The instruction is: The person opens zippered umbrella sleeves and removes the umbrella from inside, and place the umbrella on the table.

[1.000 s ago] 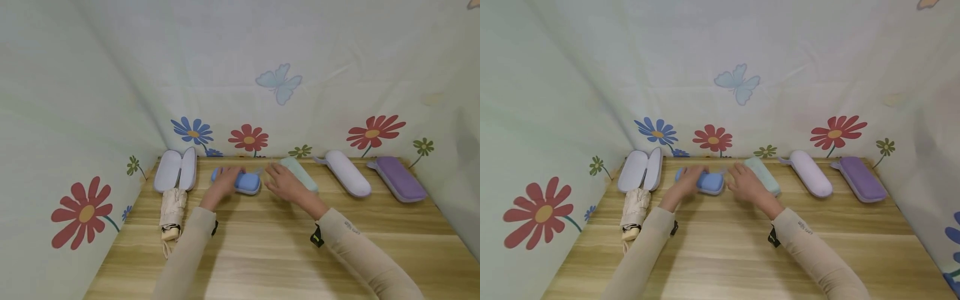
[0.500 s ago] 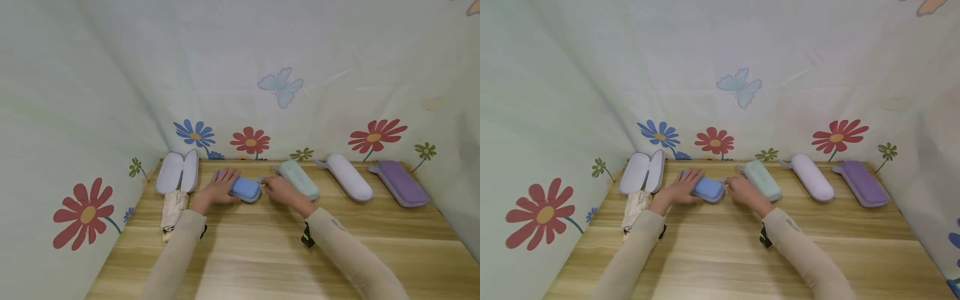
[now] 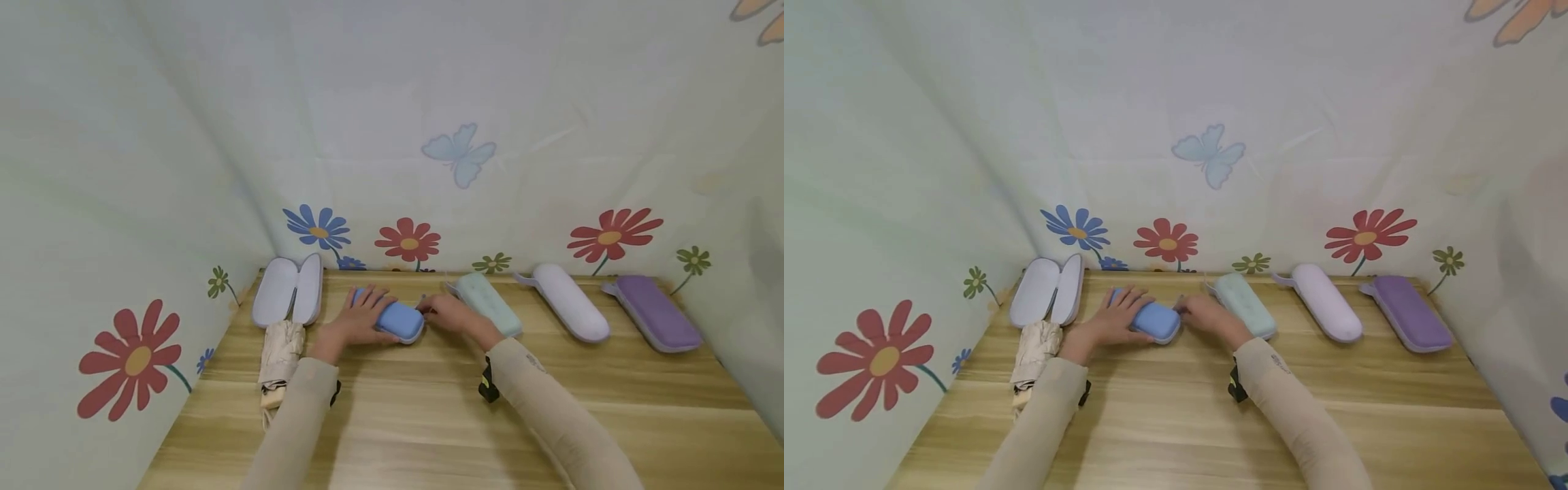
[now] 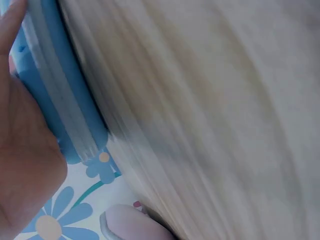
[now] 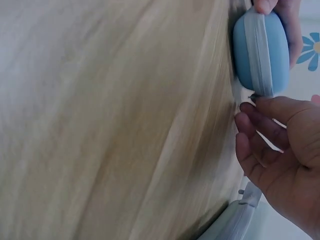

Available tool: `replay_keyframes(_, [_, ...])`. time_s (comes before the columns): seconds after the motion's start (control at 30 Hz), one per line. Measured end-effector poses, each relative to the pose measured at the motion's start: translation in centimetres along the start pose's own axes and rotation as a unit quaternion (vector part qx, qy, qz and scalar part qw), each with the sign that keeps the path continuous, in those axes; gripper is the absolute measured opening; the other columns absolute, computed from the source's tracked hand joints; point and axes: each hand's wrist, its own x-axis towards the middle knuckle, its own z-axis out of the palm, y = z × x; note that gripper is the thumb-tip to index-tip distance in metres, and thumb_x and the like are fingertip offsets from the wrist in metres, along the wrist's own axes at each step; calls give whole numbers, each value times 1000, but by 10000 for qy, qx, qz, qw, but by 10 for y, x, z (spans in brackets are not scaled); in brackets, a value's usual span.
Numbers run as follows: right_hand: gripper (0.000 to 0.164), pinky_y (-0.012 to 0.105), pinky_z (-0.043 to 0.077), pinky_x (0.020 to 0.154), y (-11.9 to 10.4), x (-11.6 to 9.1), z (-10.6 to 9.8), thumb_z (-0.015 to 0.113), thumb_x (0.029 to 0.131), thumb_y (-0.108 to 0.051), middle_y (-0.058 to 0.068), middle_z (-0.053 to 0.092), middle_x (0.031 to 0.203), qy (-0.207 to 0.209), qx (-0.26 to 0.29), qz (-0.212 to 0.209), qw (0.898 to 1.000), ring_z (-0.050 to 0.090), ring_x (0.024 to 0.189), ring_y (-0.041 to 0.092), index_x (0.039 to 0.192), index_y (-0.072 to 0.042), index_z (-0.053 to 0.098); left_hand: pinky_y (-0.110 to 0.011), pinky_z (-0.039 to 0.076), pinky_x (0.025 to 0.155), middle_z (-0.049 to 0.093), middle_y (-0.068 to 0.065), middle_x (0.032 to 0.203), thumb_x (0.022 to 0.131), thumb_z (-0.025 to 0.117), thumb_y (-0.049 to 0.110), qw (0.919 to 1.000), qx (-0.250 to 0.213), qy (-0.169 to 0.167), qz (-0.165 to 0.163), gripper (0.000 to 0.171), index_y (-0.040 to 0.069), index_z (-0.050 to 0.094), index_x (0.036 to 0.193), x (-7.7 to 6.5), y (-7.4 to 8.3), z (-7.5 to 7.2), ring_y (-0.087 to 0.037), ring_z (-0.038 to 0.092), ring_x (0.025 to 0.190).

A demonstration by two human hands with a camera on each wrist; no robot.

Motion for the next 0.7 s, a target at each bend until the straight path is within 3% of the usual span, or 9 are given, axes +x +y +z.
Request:
replay_keyframes(0.13, [19,40,54,93,2,3,-4,58,102,-4,11,73,110,-48,60,-158,9998,68,107,27,114,0,73,-69,4,117,28,-9,163,83,60,80,10000,-55,-44,-56,95,24,36,155,2,-5,4,-41,13,153])
replay_keyframes(0.37, [16,31,54,82,3,8,-8,58,103,-9,5,72,103,-401,-231,-76,9989,66,93,15,109,-6,72,-68,2,118,27,-6,163,82,60,80,9998,-146,-149,-45,94,28,35,156,4,-7,6,-38,10,154])
replay_keyframes(0.5, [14,32,54,79,1,6,-9,60,102,-10,4,73,101,-228,-492,-146,9984,66,88,15,107,-7,73,-67,4,118,28,-5,163,83,59,79,10000,-61,-67,-11,92,28,34,156,4,-9,6,-37,13,154])
replay_keyframes(0.7, [17,37,57,85,-4,1,-8,62,102,-12,7,74,104,19,-1183,-180,9928,71,96,21,110,-8,76,-67,4,118,28,-6,163,85,58,78,9997,-77,-232,-34,92,27,33,157,3,-6,2,-38,11,154])
